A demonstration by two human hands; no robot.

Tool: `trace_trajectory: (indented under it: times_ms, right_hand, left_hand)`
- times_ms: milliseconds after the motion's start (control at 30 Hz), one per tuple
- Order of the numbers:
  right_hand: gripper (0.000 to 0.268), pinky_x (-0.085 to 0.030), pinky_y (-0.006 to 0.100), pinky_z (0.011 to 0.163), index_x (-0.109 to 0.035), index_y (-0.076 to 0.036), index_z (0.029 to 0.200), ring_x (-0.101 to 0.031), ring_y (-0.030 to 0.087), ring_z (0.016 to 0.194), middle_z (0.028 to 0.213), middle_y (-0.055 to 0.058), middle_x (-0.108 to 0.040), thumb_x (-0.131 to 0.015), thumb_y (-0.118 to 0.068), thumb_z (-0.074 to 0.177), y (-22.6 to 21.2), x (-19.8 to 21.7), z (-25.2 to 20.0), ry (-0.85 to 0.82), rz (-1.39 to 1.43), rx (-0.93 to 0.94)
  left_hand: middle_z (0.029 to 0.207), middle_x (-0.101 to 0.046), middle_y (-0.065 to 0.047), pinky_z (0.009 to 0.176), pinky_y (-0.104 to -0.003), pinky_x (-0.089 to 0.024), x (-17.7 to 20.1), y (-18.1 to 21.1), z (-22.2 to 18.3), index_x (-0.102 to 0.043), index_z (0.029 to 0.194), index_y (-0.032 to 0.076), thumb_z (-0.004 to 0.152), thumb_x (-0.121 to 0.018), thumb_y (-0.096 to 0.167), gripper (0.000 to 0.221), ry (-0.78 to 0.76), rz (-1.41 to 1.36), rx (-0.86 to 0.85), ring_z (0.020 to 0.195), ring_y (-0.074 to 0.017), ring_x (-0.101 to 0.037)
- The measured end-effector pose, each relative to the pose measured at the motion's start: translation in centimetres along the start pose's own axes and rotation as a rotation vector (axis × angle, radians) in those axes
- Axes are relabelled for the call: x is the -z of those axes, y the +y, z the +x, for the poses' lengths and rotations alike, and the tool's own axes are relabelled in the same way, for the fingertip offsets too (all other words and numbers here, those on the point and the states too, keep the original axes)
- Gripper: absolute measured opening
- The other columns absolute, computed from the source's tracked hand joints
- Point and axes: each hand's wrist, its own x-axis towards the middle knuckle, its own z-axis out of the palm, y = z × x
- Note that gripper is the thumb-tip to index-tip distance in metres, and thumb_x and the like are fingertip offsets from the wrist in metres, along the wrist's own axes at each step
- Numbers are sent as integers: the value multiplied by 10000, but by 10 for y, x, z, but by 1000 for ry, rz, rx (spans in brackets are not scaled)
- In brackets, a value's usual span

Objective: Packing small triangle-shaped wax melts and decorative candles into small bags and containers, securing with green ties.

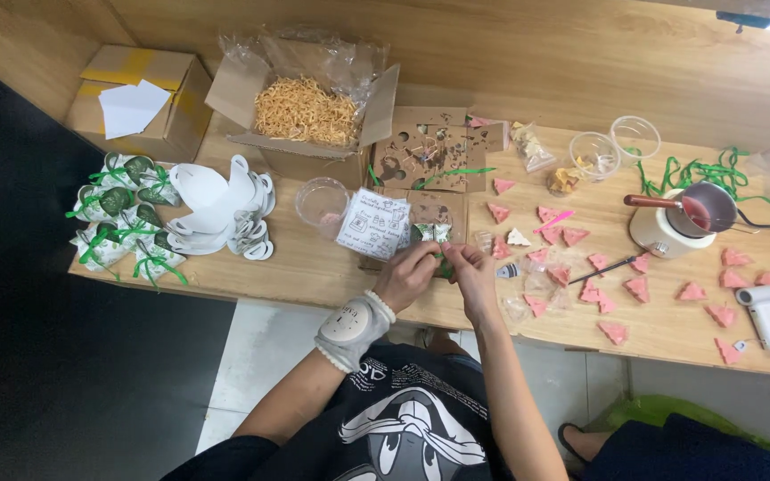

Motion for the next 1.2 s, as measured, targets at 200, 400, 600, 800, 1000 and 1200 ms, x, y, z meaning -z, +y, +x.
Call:
trace_trajectory:
  times_ms: [200, 400, 600, 800, 1000, 1200]
  right_hand:
    - [158, -398, 225, 575, -741, -19, 907, -529, 47, 634, 755, -13, -683, -665, -144, 967, 8, 4, 3, 38, 70, -7]
    - [127, -452, 223, 621, -730, -6, 938, -578, 47, 686, 785, -19, -701, -659, -109, 958, 21, 10, 7, 201, -108, 149]
    - [143, -460, 265, 570, -723, 17, 896, -562, 66, 619, 717, 26, -687, -671, -112, 932, 32, 21, 15, 350, -386, 224]
    - [183, -441, 290, 549, -679, 30, 825, -544, 96, 586, 641, 55, -629, -672, -122, 926, 26, 22, 14, 437, -421, 229]
    - [157, -485, 310, 608, -665, 10, 873, -600, 141, 625, 695, 77, -654, -687, -132, 938, 9, 18, 6, 450, -480, 276]
    - [242, -503, 395, 874, -664, -23, 1043, -630, 277, 1008, 1069, 136, -666, -721, -1, 810, -44, -11, -25, 153, -579, 642]
  left_hand:
    - [1110, -639, -113, 798, -400, -565, 1, 2, -1, -583, 920, -2, 854, -702, -45, 143, -35, 21, -62, 941, -295, -691]
    - [1230, -610, -162, 885, -383, -579, -7, 5, -14, -580, 937, -7, 873, -685, -44, 128, 62, -148, 196, 1086, -316, -663]
    - [1275, -610, -207, 1023, -429, -486, -6, -9, -21, -542, 925, 11, 856, -652, -58, 147, 230, -168, 373, 1203, -378, -616]
    - [1176, -660, -171, 954, -423, -507, -9, -22, -29, -504, 922, 16, 903, -661, -33, 165, 238, -181, 432, 1103, -350, -656]
    - [1076, -707, -124, 790, -374, -532, -5, -18, -25, -550, 955, 15, 915, -657, 0, 115, 225, -231, 544, 922, -265, -694]
    - [981, -712, -100, 657, -286, -529, -3, -10, -27, -545, 1177, 7, 877, -720, 14, 348, 100, -397, 748, 813, -147, -666]
